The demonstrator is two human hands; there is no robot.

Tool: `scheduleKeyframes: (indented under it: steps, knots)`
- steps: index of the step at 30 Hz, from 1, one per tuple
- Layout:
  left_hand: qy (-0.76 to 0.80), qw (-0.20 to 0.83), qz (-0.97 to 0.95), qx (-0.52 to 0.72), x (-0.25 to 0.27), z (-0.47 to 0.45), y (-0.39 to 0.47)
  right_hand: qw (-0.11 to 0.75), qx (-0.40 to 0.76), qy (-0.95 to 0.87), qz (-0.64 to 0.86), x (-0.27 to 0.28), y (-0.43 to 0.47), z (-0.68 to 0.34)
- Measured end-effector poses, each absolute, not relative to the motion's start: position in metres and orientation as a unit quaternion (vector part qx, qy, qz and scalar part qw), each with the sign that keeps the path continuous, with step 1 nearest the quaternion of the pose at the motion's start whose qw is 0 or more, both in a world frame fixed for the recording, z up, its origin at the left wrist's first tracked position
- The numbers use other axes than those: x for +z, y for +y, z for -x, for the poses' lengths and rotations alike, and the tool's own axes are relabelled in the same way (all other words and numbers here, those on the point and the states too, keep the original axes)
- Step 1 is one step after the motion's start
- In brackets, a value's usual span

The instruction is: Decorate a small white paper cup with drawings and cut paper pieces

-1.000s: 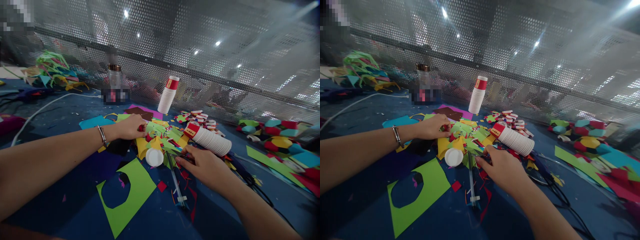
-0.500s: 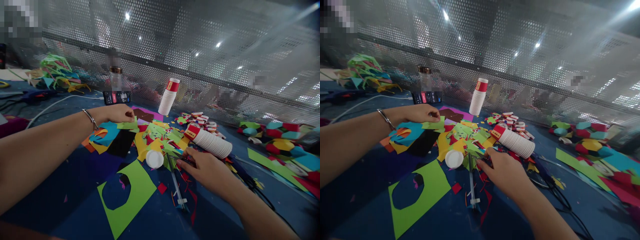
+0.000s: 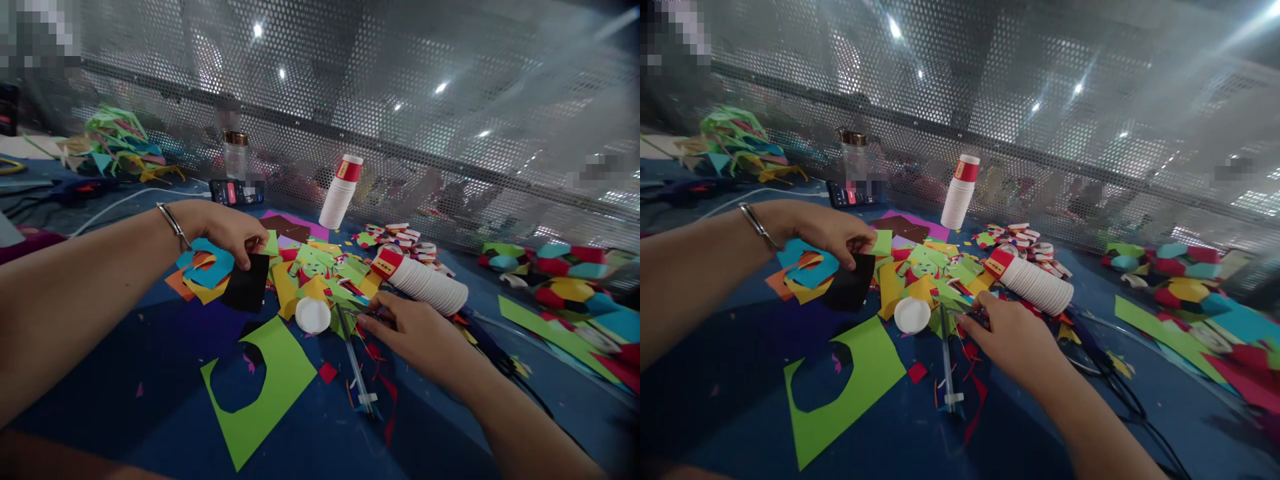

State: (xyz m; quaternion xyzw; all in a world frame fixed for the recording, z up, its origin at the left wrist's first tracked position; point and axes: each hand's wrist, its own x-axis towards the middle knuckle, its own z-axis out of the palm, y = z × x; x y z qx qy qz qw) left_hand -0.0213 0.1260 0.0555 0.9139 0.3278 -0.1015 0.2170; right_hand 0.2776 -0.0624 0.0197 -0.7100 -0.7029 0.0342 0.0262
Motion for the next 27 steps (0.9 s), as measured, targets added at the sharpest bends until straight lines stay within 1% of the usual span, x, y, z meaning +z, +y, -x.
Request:
scheduleKeyframes:
  steps: [4, 8, 11, 14, 18, 21, 24, 27]
  knots:
    - [0.317, 0.280, -0.901, -0.099, 0.074, 0.032, 0.126, 0.042, 0.036, -0.696, 0.716, 0.020, -0.061, -0.279]
    - [0.332, 0.388, -0.860, 0.029, 0.082, 0.035, 0.123, 0.067, 0.036, -0.688, 0.722, 0.020, -0.059, -0.283]
    - [0.323, 0.440, -0.827, 0.135, 0.078, 0.025, 0.118, 0.096, 0.026, -0.681, 0.725, 0.020, -0.058, -0.287]
    - [0.317, 0.473, -0.797, 0.201, 0.068, 0.008, 0.109, 0.151, 0.022, -0.670, 0.726, 0.022, -0.058, -0.289]
    - [0.292, 0.496, -0.794, 0.194, 0.054, -0.015, 0.095, 0.252, 0.056, -0.659, 0.706, 0.026, -0.060, -0.283]
    - [0.281, 0.503, -0.800, 0.168, 0.052, -0.019, 0.090, 0.292, 0.103, -0.659, 0.685, 0.027, -0.061, -0.278]
    - [0.291, 0.484, -0.816, 0.121, 0.061, -0.008, 0.096, 0.304, 0.120, -0.659, 0.678, 0.026, -0.061, -0.276]
    - [0.353, 0.332, -0.875, 0.015, 0.070, 0.011, 0.112, 0.288, 0.114, -0.657, 0.687, 0.024, -0.062, -0.277]
